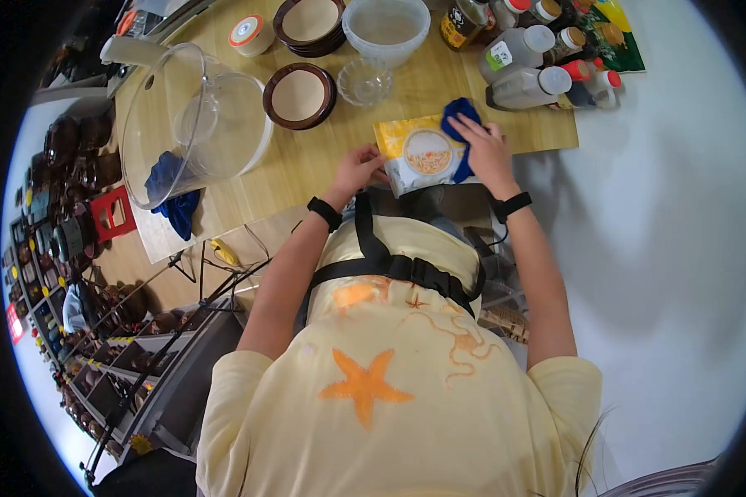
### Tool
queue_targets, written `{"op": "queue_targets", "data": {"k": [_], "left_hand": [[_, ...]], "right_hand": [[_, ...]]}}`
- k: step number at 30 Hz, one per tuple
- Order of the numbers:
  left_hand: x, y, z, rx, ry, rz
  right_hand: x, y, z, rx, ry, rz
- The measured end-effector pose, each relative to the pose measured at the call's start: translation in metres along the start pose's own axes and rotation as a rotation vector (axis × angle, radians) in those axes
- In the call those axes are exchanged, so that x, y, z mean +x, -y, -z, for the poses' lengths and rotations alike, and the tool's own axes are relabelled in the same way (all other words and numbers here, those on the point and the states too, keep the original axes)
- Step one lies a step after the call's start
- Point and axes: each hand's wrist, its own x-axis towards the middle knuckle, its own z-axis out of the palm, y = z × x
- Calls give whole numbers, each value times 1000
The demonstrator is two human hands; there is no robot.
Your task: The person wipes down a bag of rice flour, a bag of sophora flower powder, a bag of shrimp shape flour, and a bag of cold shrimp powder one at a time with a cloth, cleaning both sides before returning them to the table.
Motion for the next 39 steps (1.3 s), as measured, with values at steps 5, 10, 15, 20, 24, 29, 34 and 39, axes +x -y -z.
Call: {"op": "queue_targets", "data": {"k": [5,10,15,20,24,29,34,39], "left_hand": [[1,0,1,13,4,25],[4,1,6,0,39,44],[-2,-7,6,-51,53,16],[-2,-4,6,8,47,16],[-3,-1,1,62,0,-47],[-2,6,-2,68,-50,-112],[6,12,1,78,1,-43],[5,9,-1,43,-3,-48]], "right_hand": [[-25,-36,17,20,-47,-86],[-15,-7,39,218,-133,18],[22,60,30,352,-57,176],[35,92,-16,159,13,237],[28,96,-17,136,51,330],[-3,86,0,236,159,470],[-22,64,11,261,249,541],[-30,30,25,202,228,394]]}}
